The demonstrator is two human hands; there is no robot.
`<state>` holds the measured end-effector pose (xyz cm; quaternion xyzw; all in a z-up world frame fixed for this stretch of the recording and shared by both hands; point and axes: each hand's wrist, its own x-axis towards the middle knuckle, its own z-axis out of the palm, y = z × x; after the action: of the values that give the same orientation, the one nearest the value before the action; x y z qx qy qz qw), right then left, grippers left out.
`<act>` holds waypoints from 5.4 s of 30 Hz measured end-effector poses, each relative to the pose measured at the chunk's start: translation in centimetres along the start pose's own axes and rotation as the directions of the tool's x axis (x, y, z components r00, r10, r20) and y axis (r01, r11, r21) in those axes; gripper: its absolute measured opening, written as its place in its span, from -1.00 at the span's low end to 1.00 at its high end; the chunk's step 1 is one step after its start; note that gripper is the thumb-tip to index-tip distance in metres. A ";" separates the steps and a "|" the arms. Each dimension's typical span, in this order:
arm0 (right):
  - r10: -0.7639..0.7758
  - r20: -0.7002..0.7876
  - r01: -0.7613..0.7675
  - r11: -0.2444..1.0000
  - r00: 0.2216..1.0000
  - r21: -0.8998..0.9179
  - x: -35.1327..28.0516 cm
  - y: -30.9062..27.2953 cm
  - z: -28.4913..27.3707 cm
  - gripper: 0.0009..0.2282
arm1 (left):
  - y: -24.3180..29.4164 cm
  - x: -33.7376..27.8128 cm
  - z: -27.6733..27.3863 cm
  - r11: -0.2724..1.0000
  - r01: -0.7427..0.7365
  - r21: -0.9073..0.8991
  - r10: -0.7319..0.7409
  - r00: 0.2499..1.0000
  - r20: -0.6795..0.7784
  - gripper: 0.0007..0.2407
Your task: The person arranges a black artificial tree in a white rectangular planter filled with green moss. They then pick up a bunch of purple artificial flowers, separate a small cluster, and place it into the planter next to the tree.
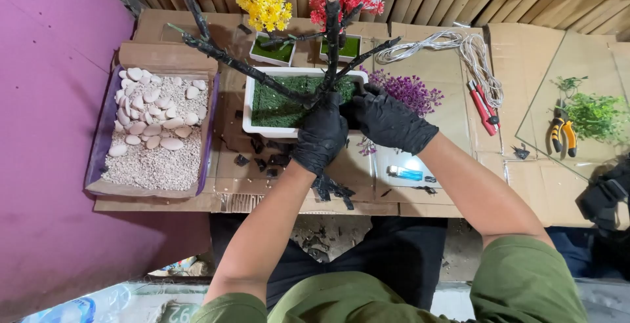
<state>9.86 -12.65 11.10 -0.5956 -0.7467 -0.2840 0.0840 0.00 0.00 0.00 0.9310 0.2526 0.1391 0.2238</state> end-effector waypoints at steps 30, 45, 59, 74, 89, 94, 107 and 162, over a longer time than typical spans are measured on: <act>0.212 0.084 -0.222 0.966 0.974 0.132 -1.1 1.3 3.2 -0.74 | 3.5 -2.6 -8.1 0.974 -0.019 -0.225 0.034 0.997 0.067 -0.61; 0.377 0.085 -0.385 0.912 0.923 0.139 0.8 0.5 2.8 -0.77 | 2.3 -0.2 -2.8 0.998 0.047 -0.043 -0.045 0.998 0.050 -0.34; 0.493 0.133 -0.509 0.843 0.860 0.171 -0.1 -1.0 2.1 -0.78 | 0.8 -0.2 -2.6 0.977 -0.126 -0.169 0.120 0.992 -0.046 -0.37; 0.494 0.057 -0.489 0.827 0.868 0.276 1.5 -1.0 2.3 -0.87 | 0.9 -3.3 -4.4 0.917 -0.349 0.194 0.347 0.937 0.047 -0.64; 0.699 0.207 -0.727 0.634 0.684 0.264 2.2 -0.8 8.9 -0.70 | -5.2 -4.6 -5.5 0.958 -0.253 0.135 0.275 0.944 -0.181 -0.71; 0.541 -0.095 -0.471 0.795 0.836 0.382 2.1 -0.9 10.7 -0.82 | -9.3 -1.8 -8.2 0.957 -0.119 0.263 0.185 0.953 -0.242 -0.71; 0.443 0.087 -0.437 0.801 0.892 0.408 3.0 -2.3 9.0 -0.77 | -7.8 2.1 -12.8 0.950 -0.242 0.196 0.204 0.959 0.196 -0.55; 0.637 0.151 -0.654 0.737 0.756 0.169 -3.6 -0.6 10.6 -0.85 | -10.9 -3.0 -13.5 0.872 -0.305 0.382 0.346 0.938 -0.040 -0.73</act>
<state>12.58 -10.20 0.53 -0.8162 -0.5223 -0.1315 0.2090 -12.00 11.49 5.88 0.9766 0.1255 0.1745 0.0039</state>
